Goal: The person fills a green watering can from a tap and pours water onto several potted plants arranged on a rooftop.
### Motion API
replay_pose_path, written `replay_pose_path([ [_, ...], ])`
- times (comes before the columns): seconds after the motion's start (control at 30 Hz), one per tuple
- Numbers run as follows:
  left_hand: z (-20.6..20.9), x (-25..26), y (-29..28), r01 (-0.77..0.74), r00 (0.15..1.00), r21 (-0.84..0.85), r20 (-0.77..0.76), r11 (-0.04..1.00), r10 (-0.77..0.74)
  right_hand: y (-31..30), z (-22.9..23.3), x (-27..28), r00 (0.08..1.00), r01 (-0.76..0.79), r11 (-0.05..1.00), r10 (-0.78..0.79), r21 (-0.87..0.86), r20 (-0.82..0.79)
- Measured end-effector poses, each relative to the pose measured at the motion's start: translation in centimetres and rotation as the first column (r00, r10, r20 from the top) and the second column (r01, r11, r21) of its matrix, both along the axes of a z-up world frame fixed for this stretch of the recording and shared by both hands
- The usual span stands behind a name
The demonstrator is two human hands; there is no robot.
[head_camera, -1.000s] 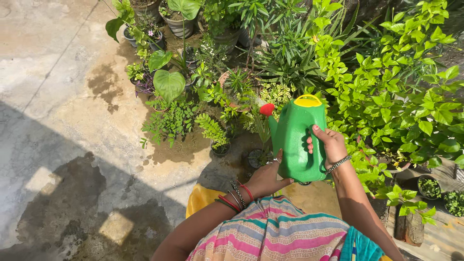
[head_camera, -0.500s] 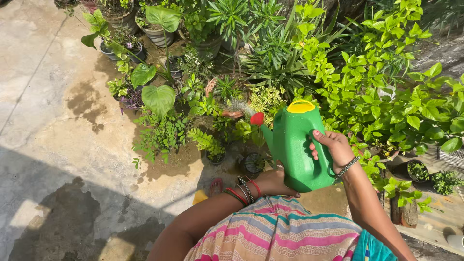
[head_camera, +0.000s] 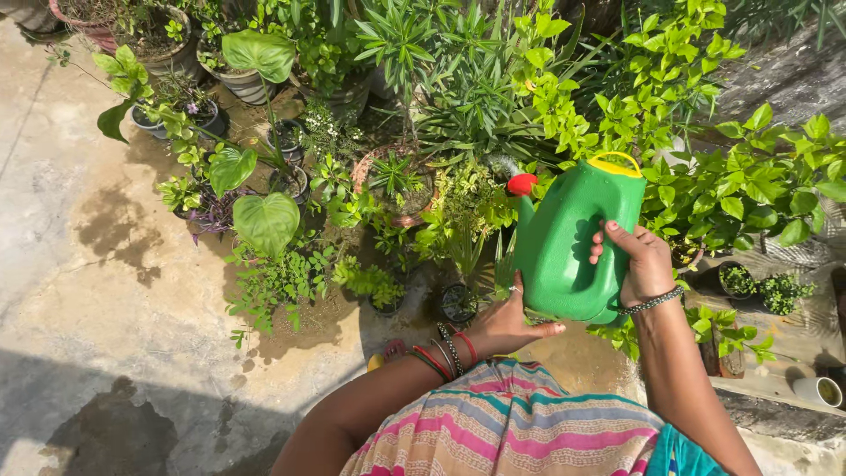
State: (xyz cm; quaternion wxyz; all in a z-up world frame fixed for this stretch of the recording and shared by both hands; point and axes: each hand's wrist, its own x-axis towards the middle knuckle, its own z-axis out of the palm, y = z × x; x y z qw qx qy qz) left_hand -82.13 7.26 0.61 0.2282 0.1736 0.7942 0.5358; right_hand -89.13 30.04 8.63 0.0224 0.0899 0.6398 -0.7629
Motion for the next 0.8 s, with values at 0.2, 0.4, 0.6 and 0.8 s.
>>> replay_pose_path([
  [0.2,-1.4,-2.5,2.9,-0.148,0.989,0.381,0.033,0.913,0.147,-0.5,4.3,-2.6,0.982,-0.19,0.975,0.186,-0.114,-0.042],
  [0.4,-0.3,-5.7,4.0,-0.284,0.956,0.442,0.062,0.851,0.287,-1.4,6.3,-6.3,0.967,-0.247,0.963,0.238,-0.105,-0.09],
  [0.6,1.2,-8.7,3.1,-0.363,0.931,0.302,0.159,0.882,0.328,-2.8,7.3,-8.3,0.981,-0.172,0.981,0.162,-0.091,-0.111],
  [0.8,1.1,-10.0,2.8,-0.371,0.918,0.528,0.087,0.764,0.386,-3.4,7.4,-9.5,0.983,-0.128,0.992,0.124,-0.023,-0.137],
])
